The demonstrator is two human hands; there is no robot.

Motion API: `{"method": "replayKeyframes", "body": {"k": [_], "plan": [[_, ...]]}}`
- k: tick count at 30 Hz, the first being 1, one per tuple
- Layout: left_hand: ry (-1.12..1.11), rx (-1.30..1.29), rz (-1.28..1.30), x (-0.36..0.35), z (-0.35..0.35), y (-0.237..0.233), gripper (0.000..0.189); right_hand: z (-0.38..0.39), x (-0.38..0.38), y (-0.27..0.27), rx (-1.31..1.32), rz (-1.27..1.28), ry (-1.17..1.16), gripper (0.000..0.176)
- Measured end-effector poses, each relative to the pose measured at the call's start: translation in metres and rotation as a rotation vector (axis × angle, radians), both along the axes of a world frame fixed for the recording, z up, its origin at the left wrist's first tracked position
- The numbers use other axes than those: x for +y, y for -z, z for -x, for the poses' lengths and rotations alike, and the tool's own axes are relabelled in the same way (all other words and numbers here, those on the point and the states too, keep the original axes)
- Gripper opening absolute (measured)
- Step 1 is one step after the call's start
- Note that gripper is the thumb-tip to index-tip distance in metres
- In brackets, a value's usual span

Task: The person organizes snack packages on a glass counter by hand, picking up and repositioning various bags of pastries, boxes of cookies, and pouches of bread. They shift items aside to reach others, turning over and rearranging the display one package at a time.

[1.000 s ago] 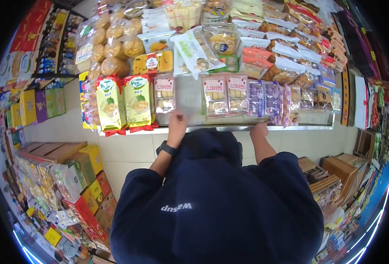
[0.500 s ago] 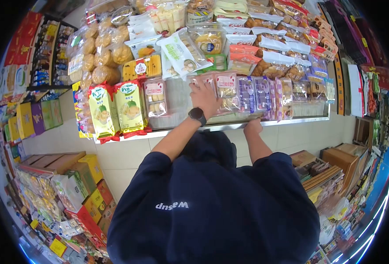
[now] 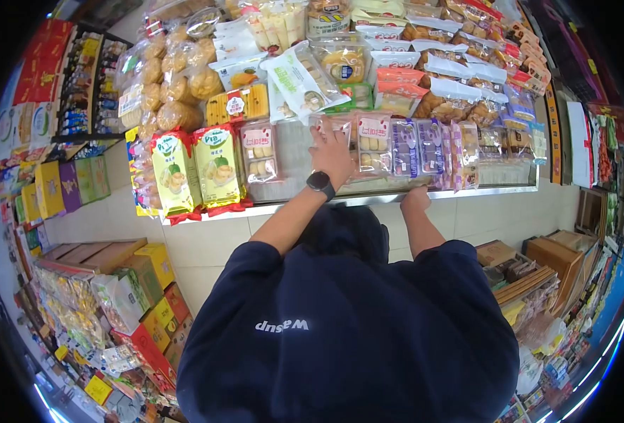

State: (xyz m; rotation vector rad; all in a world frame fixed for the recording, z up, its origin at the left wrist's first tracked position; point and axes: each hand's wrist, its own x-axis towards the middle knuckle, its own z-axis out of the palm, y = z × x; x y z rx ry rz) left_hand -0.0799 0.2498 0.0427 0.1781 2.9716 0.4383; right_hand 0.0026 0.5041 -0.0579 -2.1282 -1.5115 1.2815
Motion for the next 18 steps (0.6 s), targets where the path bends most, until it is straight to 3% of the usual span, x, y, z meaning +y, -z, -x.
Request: {"method": "replayKeyframes", "body": {"k": [9, 18], "plan": [[0.02, 0.092, -0.101, -0.069, -0.041, -0.025, 0.05, -0.006, 0.012, 0.024, 0.055, 0.019, -0.026, 0.062], [-0.268, 0.131, 0.125, -0.152, -0.012, -0.014, 0.049, -0.001, 0.001, 0.007, 0.103, 0.026, 0.038, 0.06]]}}
